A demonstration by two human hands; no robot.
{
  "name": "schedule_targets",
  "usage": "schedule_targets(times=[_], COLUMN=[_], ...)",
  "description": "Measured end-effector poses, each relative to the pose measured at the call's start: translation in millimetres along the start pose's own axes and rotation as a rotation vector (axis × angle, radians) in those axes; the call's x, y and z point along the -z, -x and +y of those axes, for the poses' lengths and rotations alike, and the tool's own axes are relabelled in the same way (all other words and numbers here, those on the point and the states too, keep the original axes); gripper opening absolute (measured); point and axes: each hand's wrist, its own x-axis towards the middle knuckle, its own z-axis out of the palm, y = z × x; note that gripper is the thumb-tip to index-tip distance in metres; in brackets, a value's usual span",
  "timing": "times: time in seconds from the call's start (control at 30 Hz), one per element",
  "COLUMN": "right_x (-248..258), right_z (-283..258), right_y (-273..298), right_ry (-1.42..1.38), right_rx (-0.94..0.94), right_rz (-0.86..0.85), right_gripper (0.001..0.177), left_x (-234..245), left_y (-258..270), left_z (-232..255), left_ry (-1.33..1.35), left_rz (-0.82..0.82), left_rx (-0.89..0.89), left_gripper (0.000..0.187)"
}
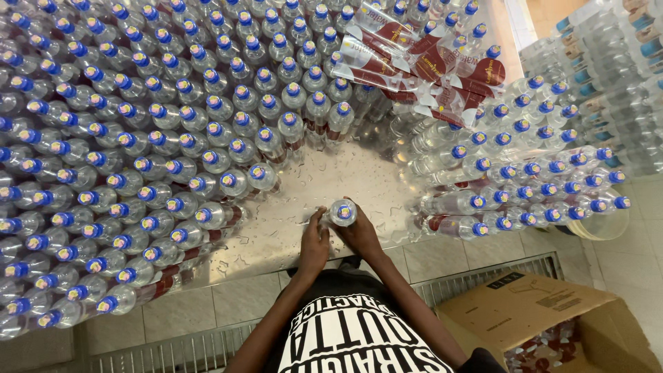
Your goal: The person repeatedly picks up clear plastic water bottles from a large pile on a table, applies a red circular sticker to the cap of each bottle, and places the labeled bottle into a separate stack. The process is continuous and involves handling the bottles and stickers by hand.
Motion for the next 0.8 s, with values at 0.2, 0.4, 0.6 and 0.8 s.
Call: schedule_targets(times=[0.2, 0.4, 0.6, 0.8], right_x=[-1, -2, -8, -35], right_z=[-20, -13, -11, -61], right_y=[-1, -4, -1, 14], right_ry=[-0.017, -0.020, -0.024, 0.069], right_rx=[0.025, -0.012, 0.026, 0.199], right_rz=[0.018, 0.028, -0.186, -0.614], right_gripper=[0.077, 0.074, 0.086, 0.097], left_x=[1, -15, 19, 98], left_y=[-2, -26, 0, 76], left_z=[49, 23, 24, 0], left_ry=[-0.146, -0.337, -0.333, -0.373], left_rz=[0.010, 0.052, 0.129, 0.404], left_rx=[-0.354, -0.567, -0.537, -0.362], left_gripper=[0.047, 0.047, 0.045, 0.045])
